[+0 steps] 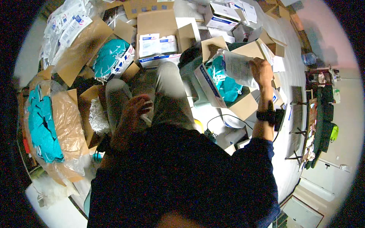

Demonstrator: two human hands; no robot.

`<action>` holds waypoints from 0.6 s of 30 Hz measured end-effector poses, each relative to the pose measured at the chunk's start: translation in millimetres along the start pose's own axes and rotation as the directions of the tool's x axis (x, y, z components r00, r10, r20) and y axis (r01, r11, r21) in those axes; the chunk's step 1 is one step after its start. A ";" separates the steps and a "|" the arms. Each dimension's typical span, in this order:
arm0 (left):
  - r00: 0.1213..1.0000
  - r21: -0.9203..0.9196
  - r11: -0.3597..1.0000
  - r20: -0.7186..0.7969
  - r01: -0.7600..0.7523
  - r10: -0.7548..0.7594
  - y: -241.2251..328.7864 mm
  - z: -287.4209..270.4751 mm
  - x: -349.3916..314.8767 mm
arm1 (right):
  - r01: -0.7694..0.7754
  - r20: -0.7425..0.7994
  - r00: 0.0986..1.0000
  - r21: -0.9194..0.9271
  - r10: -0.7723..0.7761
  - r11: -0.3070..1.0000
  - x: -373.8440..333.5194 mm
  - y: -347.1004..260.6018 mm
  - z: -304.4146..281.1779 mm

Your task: Sorting and packaging face masks and medical supply packets into cardboard boxes.

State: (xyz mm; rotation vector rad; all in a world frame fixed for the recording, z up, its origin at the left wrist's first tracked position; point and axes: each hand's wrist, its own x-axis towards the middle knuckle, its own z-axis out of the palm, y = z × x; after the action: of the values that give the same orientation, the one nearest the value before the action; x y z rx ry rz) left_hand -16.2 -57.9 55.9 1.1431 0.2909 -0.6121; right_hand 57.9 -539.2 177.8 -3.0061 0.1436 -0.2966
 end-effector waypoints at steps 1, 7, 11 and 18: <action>1.000 0.001 1.000 0.002 -0.022 0.022 0.7 1.2 2.0 | -0.038 0.028 0.999 -0.021 0.039 0.999 3.9 -0.4 -2.8; 0.999 0.023 1.000 -0.039 -0.004 0.005 0.3 -1.0 -1.5 | -0.246 0.150 0.962 0.104 0.229 0.964 1.9 16.3 -23.2; 0.998 0.016 1.000 -0.064 0.022 -0.021 -5.6 -5.1 -3.2 | -0.149 0.065 0.986 -0.031 0.151 0.988 0.7 0.0 -33.7; 0.997 -0.018 0.999 -0.061 0.046 -0.047 -13.0 -10.4 -4.4 | -0.027 -0.017 0.999 0.198 0.031 0.980 7.7 9.8 -49.7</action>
State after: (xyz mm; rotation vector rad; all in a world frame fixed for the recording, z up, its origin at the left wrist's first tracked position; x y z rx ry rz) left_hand -26.4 -50.7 44.2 1.1435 0.3753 -0.6150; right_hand 54.6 -555.0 226.5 -2.8020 0.1501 -0.3175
